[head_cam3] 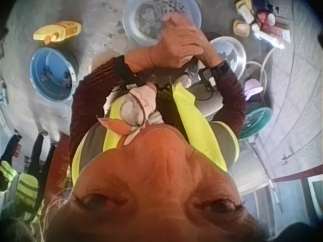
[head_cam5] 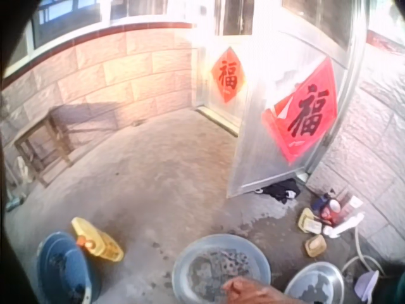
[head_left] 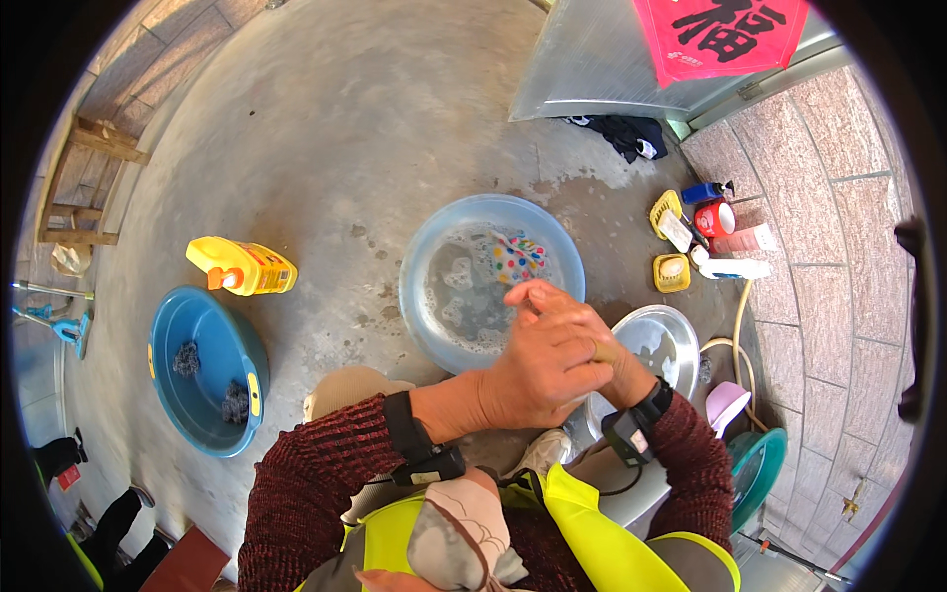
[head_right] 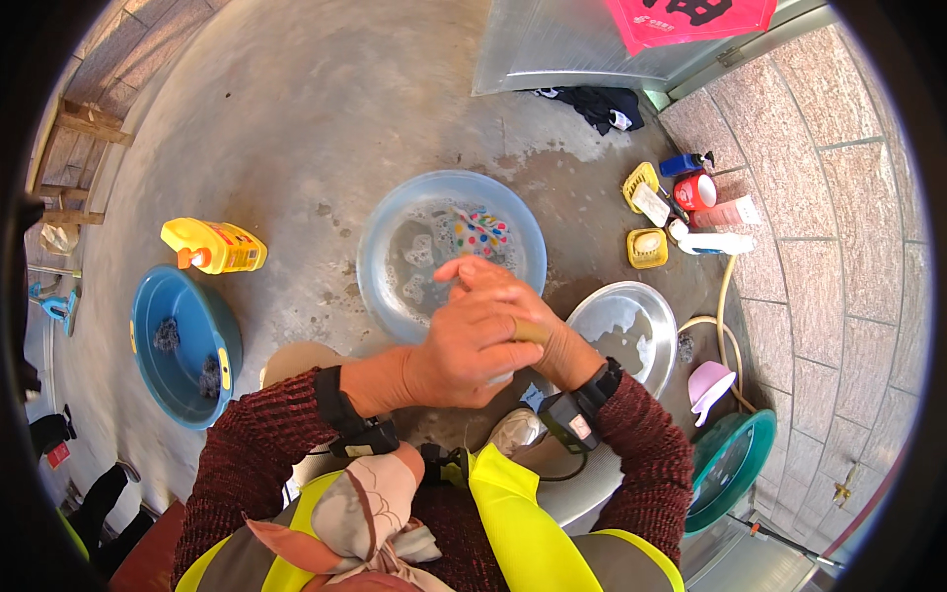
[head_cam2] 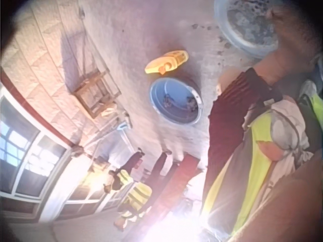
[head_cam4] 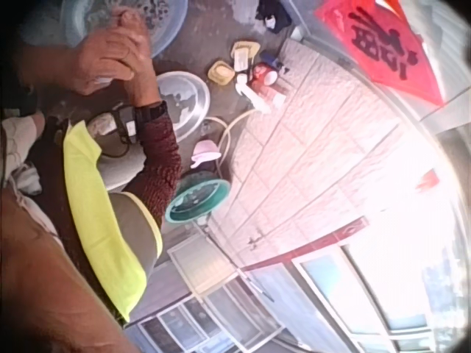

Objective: The person washes a small piece of cloth by hand in a blue basin. They fill the basin with water from a wall tap, add a small amount of liquid detergent, and scrub the cloth with a sponge. The person then rinses the cloth under running water and wrings it out.

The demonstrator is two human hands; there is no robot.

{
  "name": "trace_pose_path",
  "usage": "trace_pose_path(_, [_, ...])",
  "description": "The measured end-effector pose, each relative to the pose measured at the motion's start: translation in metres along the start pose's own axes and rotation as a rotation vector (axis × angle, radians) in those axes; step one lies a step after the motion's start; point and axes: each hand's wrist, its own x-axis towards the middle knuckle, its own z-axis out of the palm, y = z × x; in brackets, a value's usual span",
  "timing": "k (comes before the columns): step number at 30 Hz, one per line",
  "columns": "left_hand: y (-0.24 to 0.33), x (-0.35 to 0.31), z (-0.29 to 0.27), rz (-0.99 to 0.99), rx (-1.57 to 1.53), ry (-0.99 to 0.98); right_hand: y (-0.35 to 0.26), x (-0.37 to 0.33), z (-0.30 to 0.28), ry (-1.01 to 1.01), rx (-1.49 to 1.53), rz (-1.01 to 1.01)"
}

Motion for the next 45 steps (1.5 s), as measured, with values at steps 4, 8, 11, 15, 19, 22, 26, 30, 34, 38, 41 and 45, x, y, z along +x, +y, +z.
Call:
trace_pose_path(4, [0.001, -0.007, 0.001, 0.092, 0.009, -0.068, -0.011, -0.001, 0.003, -0.067, -0.121, 0.087])
trace_pose_path(8, [0.001, -0.014, 0.001, 0.16, 0.073, -0.158, -0.015, 0.007, 0.006, -0.123, -0.058, 0.289])
trace_pose_path(11, [-0.001, -0.018, 0.003, 0.186, 0.089, -0.17, -0.016, 0.014, 0.006, -0.177, -0.081, 0.392])
trace_pose_path(15, [-0.004, -0.022, 0.009, 0.225, 0.11, -0.162, -0.018, 0.022, 0.005, -0.219, -0.258, 0.455])
trace_pose_path(19, [-0.008, -0.025, 0.012, 0.246, 0.124, -0.155, -0.019, 0.03, 0.006, -0.259, -0.35, 0.531])
trace_pose_path(22, [-0.01, -0.029, 0.014, 0.245, 0.12, -0.175, -0.017, 0.036, 0.006, -0.314, -0.416, 0.576])
trace_pose_path(26, [-0.013, -0.036, 0.018, 0.256, 0.136, -0.198, -0.009, 0.041, 0.003, -0.322, -0.479, 0.633])
trace_pose_path(30, [-0.015, -0.042, 0.025, 0.265, 0.155, -0.241, -0.001, 0.044, -0.002, -0.355, -0.548, 0.598])
trace_pose_path(34, [-0.017, -0.048, 0.03, 0.279, 0.163, -0.288, 0.006, 0.045, -0.004, -0.375, -0.607, 0.586])
trace_pose_path(38, [-0.016, -0.054, 0.035, 0.297, 0.173, -0.363, 0.012, 0.044, -0.006, -0.339, -0.679, 0.633])
trace_pose_path(41, [-0.018, -0.061, 0.04, 0.331, 0.193, -0.401, 0.019, 0.042, -0.009, -0.372, -0.758, 0.556])
trace_pose_path(45, [-0.018, -0.069, 0.044, 0.383, 0.241, -0.455, 0.035, 0.042, -0.012, -0.356, -0.813, 0.539])
